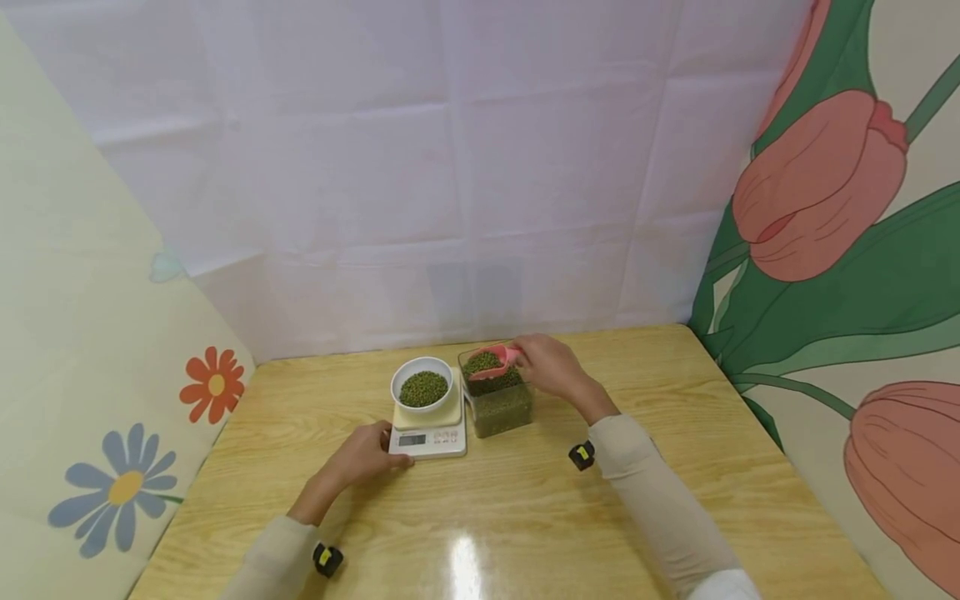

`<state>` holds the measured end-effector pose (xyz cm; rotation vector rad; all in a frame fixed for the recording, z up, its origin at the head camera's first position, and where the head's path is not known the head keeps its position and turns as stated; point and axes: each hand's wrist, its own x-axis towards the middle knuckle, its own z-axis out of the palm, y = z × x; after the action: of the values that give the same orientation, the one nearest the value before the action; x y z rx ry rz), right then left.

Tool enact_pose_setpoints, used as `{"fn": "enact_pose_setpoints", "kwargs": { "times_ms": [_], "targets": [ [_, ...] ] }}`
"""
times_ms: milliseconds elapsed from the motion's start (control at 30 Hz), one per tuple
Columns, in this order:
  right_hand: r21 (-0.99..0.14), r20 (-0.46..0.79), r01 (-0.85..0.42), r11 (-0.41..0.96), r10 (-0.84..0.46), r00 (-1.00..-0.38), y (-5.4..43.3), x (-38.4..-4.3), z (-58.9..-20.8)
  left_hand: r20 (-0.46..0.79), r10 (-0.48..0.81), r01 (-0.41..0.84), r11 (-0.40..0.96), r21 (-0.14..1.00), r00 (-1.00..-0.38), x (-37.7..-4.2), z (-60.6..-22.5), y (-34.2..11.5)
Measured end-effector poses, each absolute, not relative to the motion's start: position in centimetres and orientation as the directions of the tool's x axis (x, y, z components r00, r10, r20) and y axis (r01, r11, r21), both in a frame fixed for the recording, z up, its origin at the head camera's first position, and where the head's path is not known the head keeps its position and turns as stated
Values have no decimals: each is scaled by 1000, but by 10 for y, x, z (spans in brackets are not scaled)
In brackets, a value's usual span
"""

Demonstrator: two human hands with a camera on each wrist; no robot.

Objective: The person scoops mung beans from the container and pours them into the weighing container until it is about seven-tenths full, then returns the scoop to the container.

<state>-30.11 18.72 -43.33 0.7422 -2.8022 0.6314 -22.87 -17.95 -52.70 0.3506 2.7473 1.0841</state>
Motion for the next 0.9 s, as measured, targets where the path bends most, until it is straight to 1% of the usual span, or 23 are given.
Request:
{"fn": "enact_pose_setpoints", "kwargs": {
  "times_ms": [267, 900],
  "targets": [
    [-370, 270, -499, 783, -423, -865, 192, -299, -433, -70, 278, 149, 692, 706, -958, -227, -528, -181],
    [-359, 298, -510, 782, -422, -856, 195, -298, -432, -93, 262, 121, 696, 708, -961, -228, -528, -179]
  ]
}}
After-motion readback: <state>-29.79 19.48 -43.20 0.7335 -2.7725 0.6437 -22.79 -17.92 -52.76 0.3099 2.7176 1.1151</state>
